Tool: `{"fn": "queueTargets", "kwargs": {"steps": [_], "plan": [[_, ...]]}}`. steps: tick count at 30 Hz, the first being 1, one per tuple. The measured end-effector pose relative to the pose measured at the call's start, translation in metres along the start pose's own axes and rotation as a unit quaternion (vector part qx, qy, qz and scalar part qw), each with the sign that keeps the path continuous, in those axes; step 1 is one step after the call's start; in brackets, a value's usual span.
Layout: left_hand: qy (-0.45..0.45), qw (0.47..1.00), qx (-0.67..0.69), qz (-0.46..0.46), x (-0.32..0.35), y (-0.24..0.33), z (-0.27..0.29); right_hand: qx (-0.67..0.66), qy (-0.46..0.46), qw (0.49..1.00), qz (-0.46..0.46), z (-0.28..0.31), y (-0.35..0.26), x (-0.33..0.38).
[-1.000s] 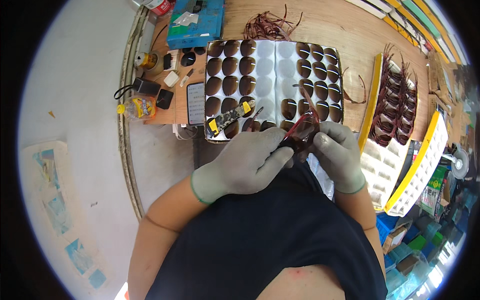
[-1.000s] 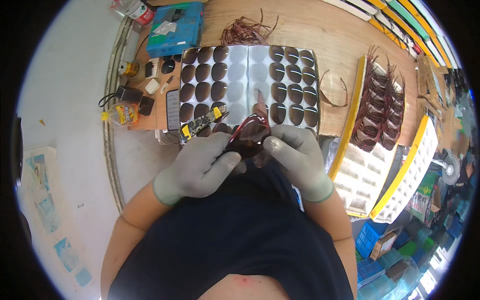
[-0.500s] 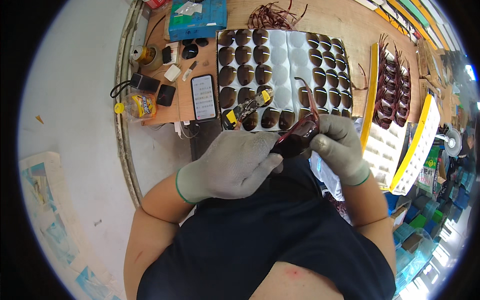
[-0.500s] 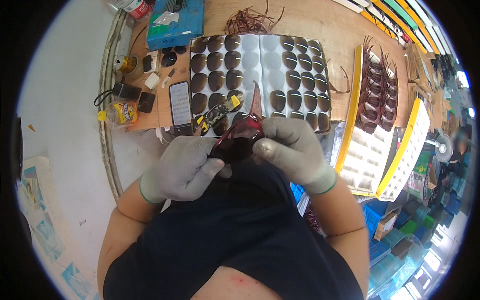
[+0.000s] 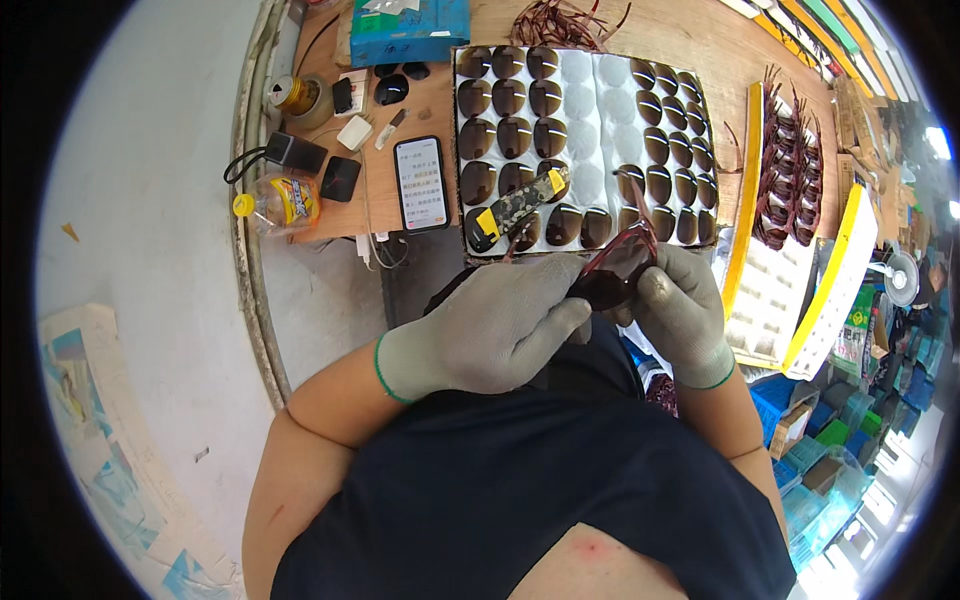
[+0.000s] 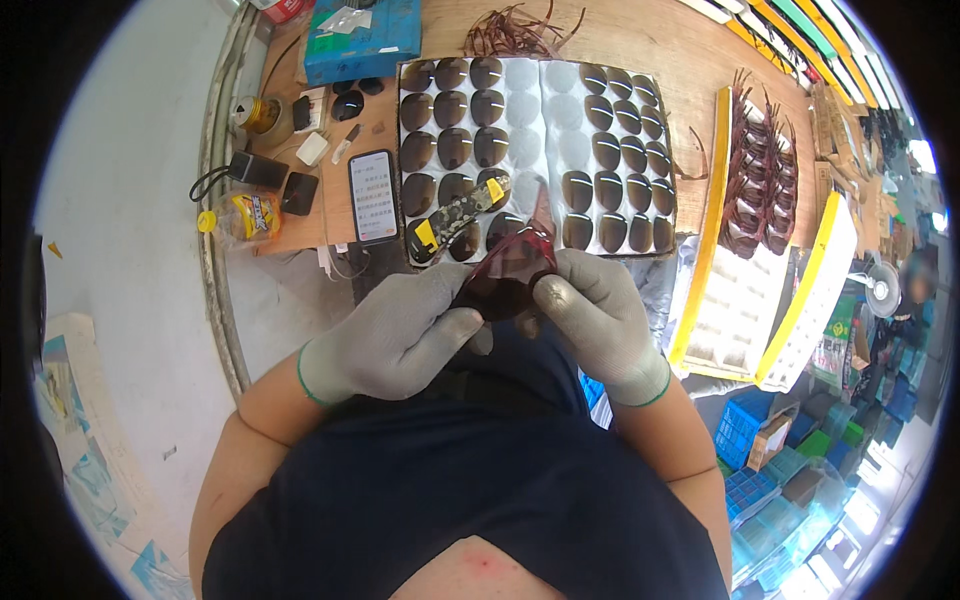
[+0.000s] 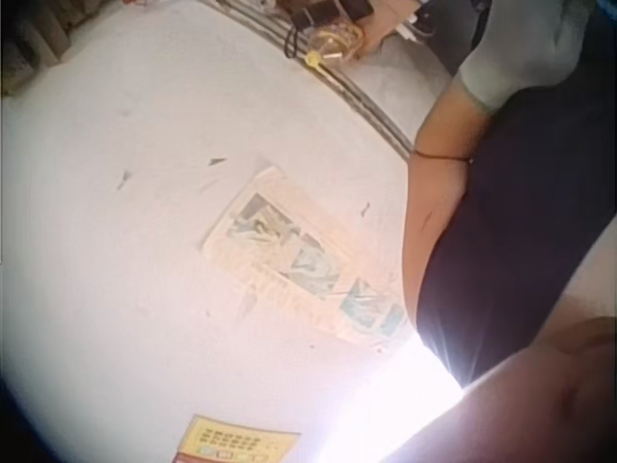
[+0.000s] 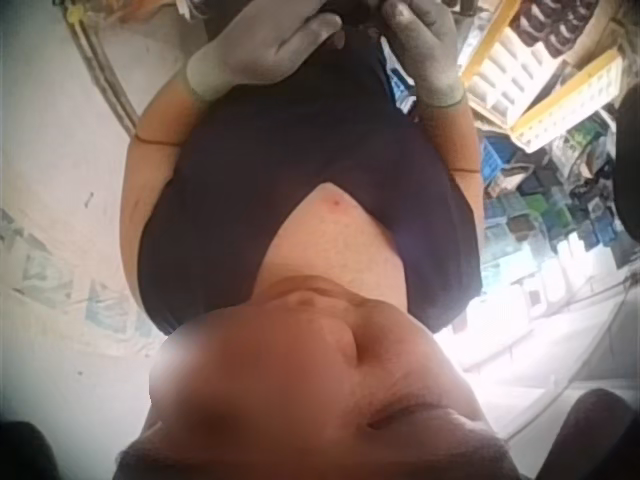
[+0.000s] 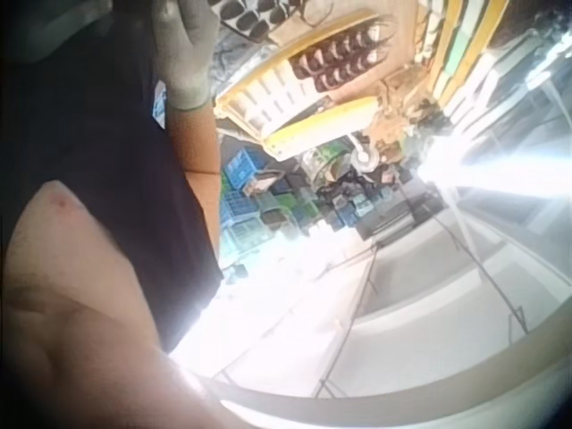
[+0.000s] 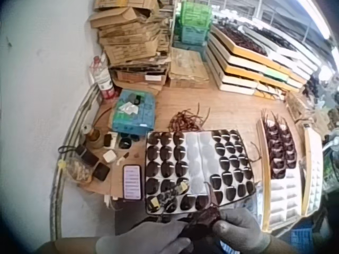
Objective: The person repeatedly picks dark oval objects from a foam tray and attaches red string to each one, then places the finished items into a yellow tray. The process is repeated for multiple items throughout the clip.
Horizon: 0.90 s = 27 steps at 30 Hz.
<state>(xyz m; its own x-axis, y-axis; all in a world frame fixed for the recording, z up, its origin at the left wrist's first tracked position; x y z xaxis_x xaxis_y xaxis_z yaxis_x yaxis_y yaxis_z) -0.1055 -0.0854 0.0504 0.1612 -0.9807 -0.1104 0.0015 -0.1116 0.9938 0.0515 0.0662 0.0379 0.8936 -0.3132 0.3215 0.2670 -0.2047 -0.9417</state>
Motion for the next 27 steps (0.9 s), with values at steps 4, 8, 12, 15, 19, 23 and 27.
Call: {"fn": "queueTargets", "kwargs": {"steps": [4, 8, 12, 15, 19, 23, 27], "plan": [[0.0, 1.0, 0.002, 0.018, -0.005, -0.001, 0.003, 0.05, 0.013, 0.999, -0.008, 0.004, -0.015, 0.003], [0.009, 0.99, 0.083, 0.111, -0.011, 0.011, 0.005, 0.049, -0.003, 0.998, -0.043, 0.008, -0.037, 0.01], [0.002, 0.991, 0.072, 0.108, -0.009, 0.015, 0.005, 0.078, -0.003, 0.997, -0.021, 0.001, -0.041, 0.016], [0.006, 0.993, 0.068, 0.095, -0.008, 0.009, -0.002, 0.055, 0.033, 0.998, -0.006, 0.0, -0.03, 0.021], [0.017, 0.999, 0.014, 0.029, -0.021, 0.005, -0.014, 0.0, 0.098, 0.995, -0.02, -0.003, -0.016, 0.028], [-0.033, 0.993, 0.056, 0.098, -0.032, 0.004, -0.026, -0.119, 0.119, 0.986, 0.015, 0.006, -0.001, 0.035], [-0.045, 0.992, 0.063, 0.102, -0.041, 0.001, -0.031, -0.143, 0.14, 0.98, 0.019, 0.018, 0.006, 0.038]]}}
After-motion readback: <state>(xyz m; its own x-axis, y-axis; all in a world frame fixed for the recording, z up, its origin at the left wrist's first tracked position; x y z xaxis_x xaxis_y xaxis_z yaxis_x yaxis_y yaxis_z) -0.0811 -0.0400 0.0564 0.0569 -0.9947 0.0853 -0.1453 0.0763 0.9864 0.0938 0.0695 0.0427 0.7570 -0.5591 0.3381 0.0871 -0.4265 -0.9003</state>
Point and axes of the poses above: each hand's wrist, its own x-axis away from the middle knuckle, its own z-axis out of the back of the hand, y = z × x, the point moved 3 cm from there along -x, towards the middle knuckle, and after that the axes turned 9 degrees about x, right-handed, at the moved point
